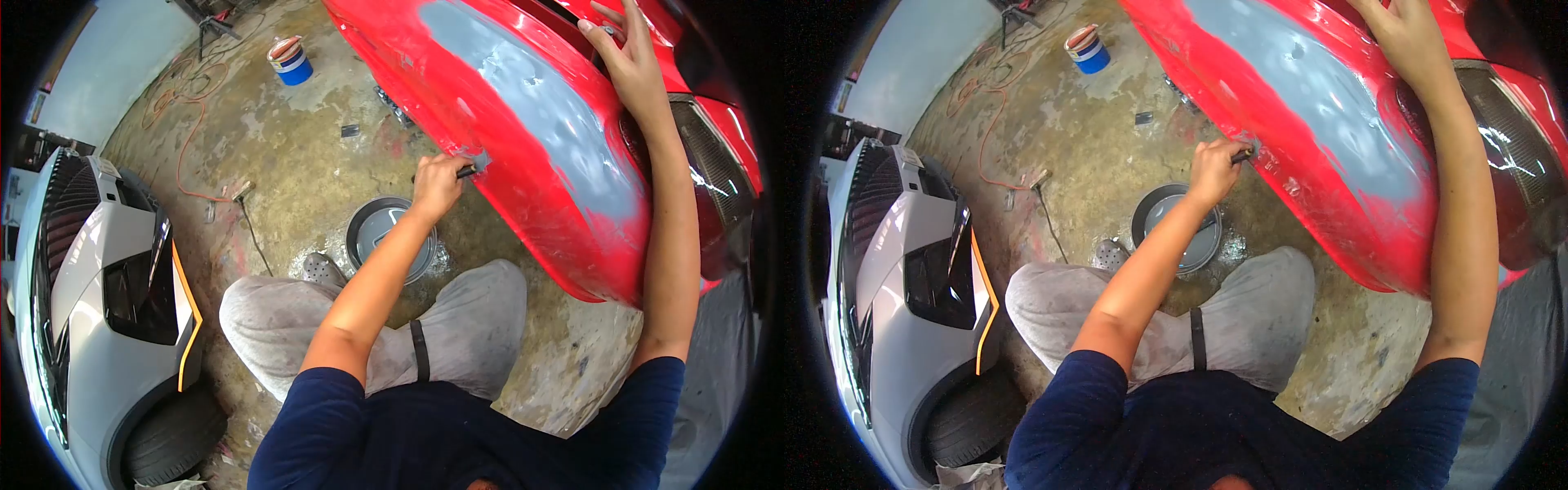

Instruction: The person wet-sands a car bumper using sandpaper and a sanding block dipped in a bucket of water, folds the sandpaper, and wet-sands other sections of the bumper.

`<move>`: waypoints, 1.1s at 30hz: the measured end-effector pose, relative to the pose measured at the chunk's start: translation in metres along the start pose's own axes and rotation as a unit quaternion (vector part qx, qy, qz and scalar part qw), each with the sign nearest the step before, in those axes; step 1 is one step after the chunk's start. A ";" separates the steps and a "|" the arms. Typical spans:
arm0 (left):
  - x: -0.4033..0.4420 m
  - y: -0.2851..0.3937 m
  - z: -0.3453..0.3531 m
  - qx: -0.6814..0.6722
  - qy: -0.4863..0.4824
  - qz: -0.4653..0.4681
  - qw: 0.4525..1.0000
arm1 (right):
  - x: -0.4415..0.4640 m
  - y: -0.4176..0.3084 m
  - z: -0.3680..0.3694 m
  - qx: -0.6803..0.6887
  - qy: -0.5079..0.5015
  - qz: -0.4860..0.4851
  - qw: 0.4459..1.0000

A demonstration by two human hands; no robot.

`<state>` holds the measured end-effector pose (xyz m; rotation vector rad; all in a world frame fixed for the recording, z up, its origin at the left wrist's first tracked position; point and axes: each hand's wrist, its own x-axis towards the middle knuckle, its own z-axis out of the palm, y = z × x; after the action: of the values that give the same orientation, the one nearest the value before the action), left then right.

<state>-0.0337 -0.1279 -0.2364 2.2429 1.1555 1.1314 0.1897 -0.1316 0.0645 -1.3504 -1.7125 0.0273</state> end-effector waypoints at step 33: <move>0.009 0.018 0.004 -0.040 -0.005 -0.118 0.992 | -0.002 -0.002 -0.005 -0.024 -0.009 0.010 1.000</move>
<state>-0.0179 -0.1311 -0.2228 1.9881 1.3059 1.0509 0.1915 -0.1366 0.0675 -1.4067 -1.7241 0.0111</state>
